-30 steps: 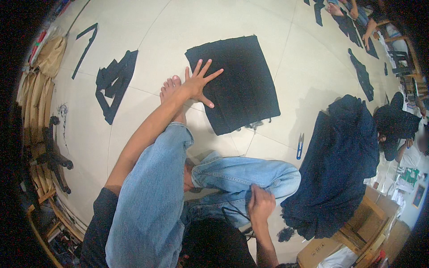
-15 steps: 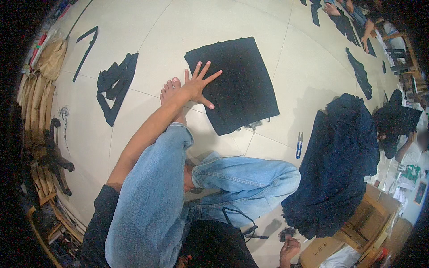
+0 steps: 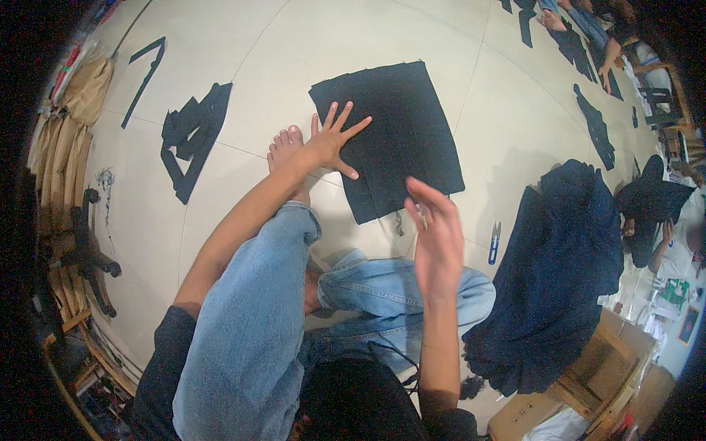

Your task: The person sits on the floor and uses a utility knife to cut strips from a piece of black fabric. They repeatedly measure, cut, and fold the fabric pieces while working on the floor.

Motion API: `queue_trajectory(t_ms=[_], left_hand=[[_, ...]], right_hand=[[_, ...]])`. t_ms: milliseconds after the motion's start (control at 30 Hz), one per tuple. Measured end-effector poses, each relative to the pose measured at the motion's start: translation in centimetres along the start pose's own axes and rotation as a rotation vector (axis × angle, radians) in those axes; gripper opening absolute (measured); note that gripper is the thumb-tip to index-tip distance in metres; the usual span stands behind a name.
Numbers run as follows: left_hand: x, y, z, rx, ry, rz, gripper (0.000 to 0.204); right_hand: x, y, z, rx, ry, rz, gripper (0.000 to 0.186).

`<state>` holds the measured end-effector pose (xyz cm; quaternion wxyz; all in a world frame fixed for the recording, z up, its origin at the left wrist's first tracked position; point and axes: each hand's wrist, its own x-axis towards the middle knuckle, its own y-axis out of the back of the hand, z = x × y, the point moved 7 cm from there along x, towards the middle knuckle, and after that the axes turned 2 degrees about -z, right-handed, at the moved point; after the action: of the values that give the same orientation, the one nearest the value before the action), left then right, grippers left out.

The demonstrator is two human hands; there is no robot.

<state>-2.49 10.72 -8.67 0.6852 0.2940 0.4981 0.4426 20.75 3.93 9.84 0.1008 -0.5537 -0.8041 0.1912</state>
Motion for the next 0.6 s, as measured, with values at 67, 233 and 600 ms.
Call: queue_trajectory(t_ms=[67,233,600], left_hand=[[0.2,0.3,0.6,-0.009,-0.019,0.011,0.142],[0.4,-0.3,0.5,-0.029,-0.05,0.057,0.142],[0.5,0.1,0.5,0.015,-0.006,-0.001,0.143]], right_hand=[[1.6,3.8,5.2,-0.736,-0.121,0.045,0.037],[-4.5,7.7,12.3,-1.473,-0.442,-0.129,0.04],[-12.3,8.9,4.2,-0.851,-0.717,-0.041,0.031]])
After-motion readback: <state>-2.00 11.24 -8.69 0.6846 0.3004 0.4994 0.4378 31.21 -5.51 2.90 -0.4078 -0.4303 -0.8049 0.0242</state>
